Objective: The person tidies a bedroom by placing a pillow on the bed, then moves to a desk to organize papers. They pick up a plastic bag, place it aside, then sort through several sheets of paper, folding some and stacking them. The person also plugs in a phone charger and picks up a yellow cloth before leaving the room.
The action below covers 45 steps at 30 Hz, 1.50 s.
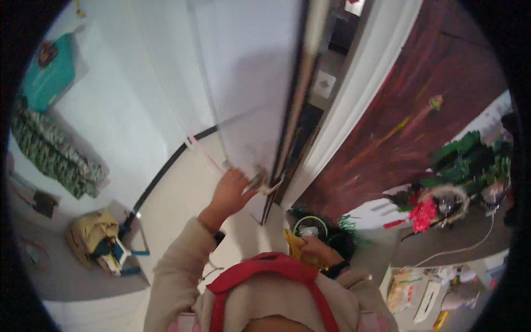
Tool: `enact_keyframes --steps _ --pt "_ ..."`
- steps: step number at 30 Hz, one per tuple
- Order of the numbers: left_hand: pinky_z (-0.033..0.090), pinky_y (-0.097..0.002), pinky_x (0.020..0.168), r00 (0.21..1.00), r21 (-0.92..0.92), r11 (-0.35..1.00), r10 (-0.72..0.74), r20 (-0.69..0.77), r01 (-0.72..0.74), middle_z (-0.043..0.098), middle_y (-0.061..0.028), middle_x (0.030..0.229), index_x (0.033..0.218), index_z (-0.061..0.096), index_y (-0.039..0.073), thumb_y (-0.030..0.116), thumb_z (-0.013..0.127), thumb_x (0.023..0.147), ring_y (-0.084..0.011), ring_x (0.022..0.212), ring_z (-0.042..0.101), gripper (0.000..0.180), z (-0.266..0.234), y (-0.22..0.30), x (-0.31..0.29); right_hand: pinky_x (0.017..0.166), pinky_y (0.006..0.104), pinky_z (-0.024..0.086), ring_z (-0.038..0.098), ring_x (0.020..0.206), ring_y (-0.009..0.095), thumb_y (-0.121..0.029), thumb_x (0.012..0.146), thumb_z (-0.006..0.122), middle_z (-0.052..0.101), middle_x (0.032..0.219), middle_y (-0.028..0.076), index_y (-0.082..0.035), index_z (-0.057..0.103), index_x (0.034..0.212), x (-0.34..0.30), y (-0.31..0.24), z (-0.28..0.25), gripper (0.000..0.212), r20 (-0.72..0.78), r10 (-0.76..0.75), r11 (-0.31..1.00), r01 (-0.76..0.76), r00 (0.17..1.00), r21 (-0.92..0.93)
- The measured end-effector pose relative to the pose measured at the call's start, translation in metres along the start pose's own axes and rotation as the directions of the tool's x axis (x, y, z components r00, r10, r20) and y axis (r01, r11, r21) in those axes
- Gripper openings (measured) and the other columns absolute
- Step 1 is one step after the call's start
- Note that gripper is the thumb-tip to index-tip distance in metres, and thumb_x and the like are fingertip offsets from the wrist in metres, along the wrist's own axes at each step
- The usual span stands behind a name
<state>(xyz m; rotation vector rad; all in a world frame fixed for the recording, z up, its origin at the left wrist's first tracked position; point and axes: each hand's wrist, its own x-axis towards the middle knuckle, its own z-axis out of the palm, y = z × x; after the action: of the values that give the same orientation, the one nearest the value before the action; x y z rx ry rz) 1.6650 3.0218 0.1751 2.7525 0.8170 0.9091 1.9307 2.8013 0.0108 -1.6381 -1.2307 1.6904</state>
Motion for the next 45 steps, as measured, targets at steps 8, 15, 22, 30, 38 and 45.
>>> enact_keyframes --steps 8,15,22,30,38,45 --pt "0.038 -0.0399 0.086 0.354 -0.737 0.286 -0.933 -0.068 0.612 0.056 -0.0179 0.099 0.099 0.055 -0.002 0.011 0.057 0.075 -0.0336 0.097 0.050 0.027 -0.045 -0.047 -0.249 0.072 0.0378 0.046 0.059 0.083 0.031 -0.013 0.065 0.056 0.062 0.090 0.017 -0.003 0.057 0.102 0.086 -0.085 0.038 0.038 0.097 0.079 0.916 -0.034 0.992 -0.400" --pt "0.044 -0.0364 0.082 -0.117 -0.988 -0.059 -0.992 0.042 0.144 0.057 -0.0148 0.101 0.106 0.052 -0.002 0.018 0.050 0.081 -0.0263 0.094 0.053 0.033 -0.028 -0.087 -0.398 0.079 0.0374 0.044 0.058 0.090 0.031 -0.013 0.066 0.056 0.060 0.091 0.020 -0.003 0.057 0.103 0.170 -0.141 0.071 0.039 0.273 -0.032 0.799 0.188 0.962 -0.571" --pt "0.042 -0.0429 0.086 -0.154 -0.669 0.272 -0.849 -0.505 0.692 0.056 -0.0161 0.108 0.108 0.053 -0.003 0.030 0.044 0.085 -0.0306 0.097 0.054 0.041 -0.071 -0.122 -0.448 0.075 0.0395 0.045 0.058 0.087 0.033 -0.012 0.070 0.052 0.060 0.091 0.021 0.000 0.057 0.098 0.237 -0.215 0.034 0.031 0.249 -0.189 0.728 0.306 0.950 -0.613" --pt "0.043 -0.0431 0.082 -0.190 -0.103 -0.161 -0.751 -0.633 0.982 0.057 -0.0166 0.103 0.103 0.054 -0.001 0.029 0.044 0.085 -0.0312 0.093 0.055 0.036 -0.051 -0.243 -0.327 0.072 0.0373 0.046 0.059 0.084 0.031 -0.014 0.072 0.053 0.061 0.091 0.018 -0.001 0.059 0.093 0.375 -0.292 -0.057 0.026 0.289 0.063 0.998 -0.056 0.955 -0.033" --pt "0.044 -0.0434 0.078 -0.098 0.362 -0.063 -0.992 0.078 0.930 0.057 -0.0170 0.098 0.097 0.055 0.000 0.028 0.044 0.085 -0.0318 0.089 0.055 0.032 0.061 -0.418 -0.167 0.069 0.0333 0.043 0.054 0.075 0.021 -0.018 0.073 0.056 0.059 0.081 0.007 -0.002 0.060 0.091 0.531 -0.269 -0.199 0.024 0.077 -0.415 0.872 0.421 0.906 -0.251" --pt "0.045 -0.0436 0.075 -0.097 0.500 0.166 -0.883 0.459 0.850 0.058 -0.0174 0.094 0.093 0.056 0.002 0.027 0.044 0.085 -0.0324 0.085 0.056 0.029 0.136 -0.580 -0.058 0.072 0.0338 0.042 0.053 0.080 0.022 -0.021 0.074 0.058 0.058 0.088 0.008 -0.002 0.058 0.095 0.558 -0.220 -0.372 0.028 -0.179 -0.089 0.937 0.021 0.980 -0.349"
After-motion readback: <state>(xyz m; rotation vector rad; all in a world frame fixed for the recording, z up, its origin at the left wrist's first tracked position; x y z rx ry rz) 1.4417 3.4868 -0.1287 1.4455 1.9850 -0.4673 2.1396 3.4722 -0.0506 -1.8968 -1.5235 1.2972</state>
